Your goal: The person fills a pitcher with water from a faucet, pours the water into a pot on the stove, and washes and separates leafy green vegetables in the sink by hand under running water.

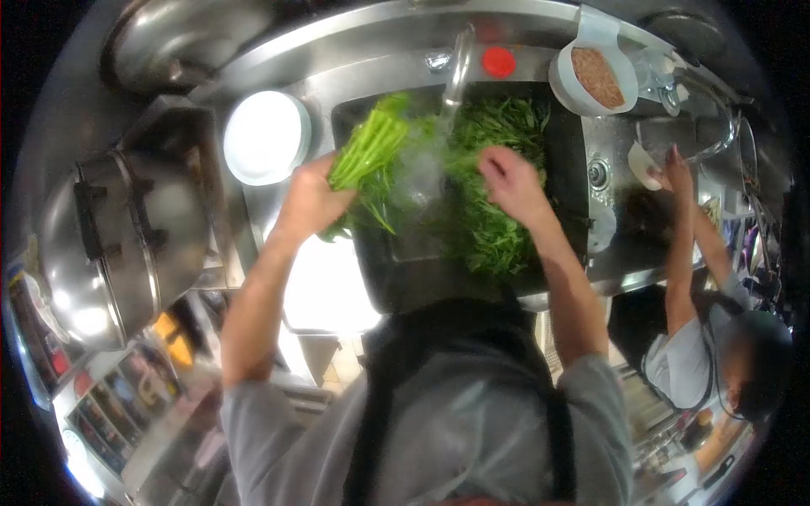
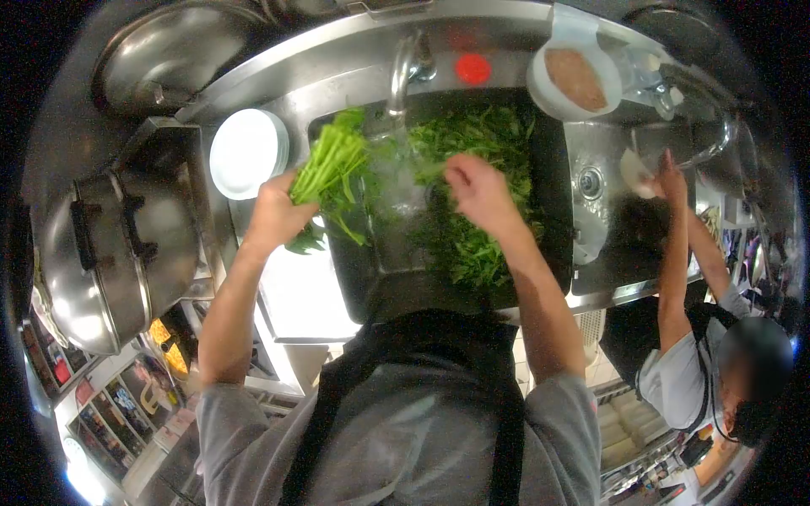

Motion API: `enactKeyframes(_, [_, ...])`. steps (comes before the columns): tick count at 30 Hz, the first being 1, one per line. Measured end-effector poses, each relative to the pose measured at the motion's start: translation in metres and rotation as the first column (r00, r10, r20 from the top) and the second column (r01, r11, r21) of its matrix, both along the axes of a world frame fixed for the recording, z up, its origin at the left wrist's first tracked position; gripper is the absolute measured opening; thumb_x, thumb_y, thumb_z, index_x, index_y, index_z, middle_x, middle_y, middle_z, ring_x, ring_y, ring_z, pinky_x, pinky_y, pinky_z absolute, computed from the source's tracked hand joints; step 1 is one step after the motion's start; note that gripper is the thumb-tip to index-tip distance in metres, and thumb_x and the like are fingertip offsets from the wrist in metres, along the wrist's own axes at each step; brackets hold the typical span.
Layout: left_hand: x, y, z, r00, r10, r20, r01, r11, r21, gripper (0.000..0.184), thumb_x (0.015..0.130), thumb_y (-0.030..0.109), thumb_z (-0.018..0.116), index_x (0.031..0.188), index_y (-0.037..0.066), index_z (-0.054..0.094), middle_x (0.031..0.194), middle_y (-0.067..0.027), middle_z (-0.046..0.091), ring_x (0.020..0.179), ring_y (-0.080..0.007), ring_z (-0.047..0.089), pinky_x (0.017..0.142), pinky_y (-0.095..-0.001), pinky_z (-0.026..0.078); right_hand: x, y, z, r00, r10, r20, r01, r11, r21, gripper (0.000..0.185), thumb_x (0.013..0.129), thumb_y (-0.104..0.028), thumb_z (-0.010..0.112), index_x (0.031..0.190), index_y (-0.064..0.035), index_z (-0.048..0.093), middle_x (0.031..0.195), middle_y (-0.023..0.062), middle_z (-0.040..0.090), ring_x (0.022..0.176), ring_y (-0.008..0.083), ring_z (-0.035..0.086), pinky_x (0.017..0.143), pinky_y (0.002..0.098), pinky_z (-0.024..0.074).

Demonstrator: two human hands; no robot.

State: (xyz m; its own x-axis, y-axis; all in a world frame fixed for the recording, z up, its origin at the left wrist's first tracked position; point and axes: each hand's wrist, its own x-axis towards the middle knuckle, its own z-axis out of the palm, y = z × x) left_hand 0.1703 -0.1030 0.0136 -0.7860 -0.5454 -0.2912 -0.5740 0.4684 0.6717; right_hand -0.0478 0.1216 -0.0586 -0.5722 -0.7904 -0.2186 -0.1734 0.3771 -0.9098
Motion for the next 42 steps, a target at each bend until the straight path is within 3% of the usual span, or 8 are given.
enactKeyframes(1, [-0.001,0.000,0.000,0.992,0.127,0.009,-0.127,0.977,0.172,0.040,0.078,-0.006,0.066,0.118,-0.003,0.064,0.087,-0.0103,0.072,0.071,-0.0138,0.066,0.064,-0.0282,0.053,0.006,-0.001,0.007,0.972,-0.019,0.234,-0.007,0.994,0.106,0.020,0.090,-0.006,0.061,0.110,-0.0025,0.063,0.099,0.0165,0.063,0.091,0.0321,0.065,0.079,0.0385,0.0538])
enactKeyframes(6, [-0.021,0.020,0.011,0.877,0.481,-0.009,-0.416,0.766,0.491,0.026,0.080,-0.003,0.066,0.106,-0.004,0.066,0.086,-0.0079,0.070,0.071,-0.0147,0.064,0.063,-0.0283,0.052,0.035,-0.004,-0.011,0.947,0.312,-0.075,-0.316,0.947,-0.056,0.054,0.088,-0.013,0.069,0.137,-0.0054,0.048,0.133,0.0145,0.051,0.126,0.0281,0.050,0.103,0.0387,0.0445])
enactKeyframes(11, [-0.029,0.037,-0.001,0.680,0.728,-0.092,-0.439,0.504,0.744,0.019,0.083,0.000,0.065,0.102,-0.002,0.064,0.085,-0.0081,0.066,0.071,-0.0163,0.064,0.061,-0.0304,0.052,0.064,-0.015,-0.004,0.933,0.358,0.043,-0.340,0.913,-0.227,0.063,0.089,-0.019,0.072,0.143,-0.0038,0.043,0.130,0.0144,0.056,0.115,0.0219,0.056,0.094,0.0366,0.0513])
enactKeyframes(13, [-0.028,0.040,-0.012,0.663,0.739,-0.119,-0.438,0.512,0.739,0.017,0.084,0.000,0.065,0.101,-0.002,0.064,0.084,-0.0080,0.066,0.071,-0.0165,0.064,0.061,-0.0305,0.052,0.063,-0.016,0.010,0.701,0.281,0.655,-0.249,0.958,-0.145,0.060,0.092,-0.021,0.069,0.143,-0.0038,0.042,0.124,0.0111,0.059,0.102,0.0154,0.061,0.078,0.0307,0.0570])
enactKeyframes(22, [-0.033,0.059,-0.010,0.651,0.747,-0.134,-0.446,0.519,0.729,0.013,0.084,0.000,0.066,0.097,-0.001,0.063,0.081,-0.0067,0.065,0.070,-0.0155,0.063,0.061,-0.0293,0.051,0.076,-0.029,0.002,0.998,0.015,0.059,0.014,0.891,-0.453,0.031,0.095,-0.023,0.067,0.120,-0.0050,0.064,0.097,0.0033,0.067,0.066,0.0073,0.060,0.054,0.0222,0.0486])
enactKeyframes(29, [-0.019,0.054,-0.016,0.754,0.647,-0.112,-0.370,0.560,0.741,0.033,0.080,-0.003,0.071,0.110,-0.003,0.058,0.090,-0.0101,0.068,0.078,-0.0188,0.066,0.070,-0.0332,0.057,0.044,-0.004,0.020,0.887,-0.030,0.461,0.161,0.955,-0.248,0.022,0.097,-0.018,0.063,0.115,-0.0059,0.066,0.092,-0.0012,0.066,0.066,0.0020,0.057,0.049,0.0174,0.0453])
enactKeyframes(34, [-0.026,0.060,-0.024,0.732,0.677,-0.077,-0.375,0.496,0.783,0.045,0.077,-0.003,0.073,0.117,-0.004,0.053,0.096,-0.0132,0.068,0.084,-0.0207,0.067,0.073,-0.0335,0.058,0.045,-0.009,0.033,0.973,0.131,0.188,-0.065,0.945,-0.321,0.042,0.085,-0.009,0.075,0.124,-0.0044,0.060,0.117,0.0080,0.064,0.110,0.0182,0.059,0.097,0.0310,0.0471])
enactKeyframes(42, [-0.018,0.066,-0.015,0.877,0.479,-0.045,-0.294,0.608,0.738,0.077,0.073,0.000,0.076,0.138,-0.005,0.035,0.113,-0.0182,0.063,0.096,-0.0269,0.066,0.081,-0.0347,0.057,0.055,-0.019,0.047,0.972,0.117,0.204,-0.016,0.897,-0.441,0.040,0.085,-0.009,0.076,0.121,-0.0020,0.062,0.115,0.0080,0.066,0.103,0.0147,0.062,0.090,0.0282,0.0498])
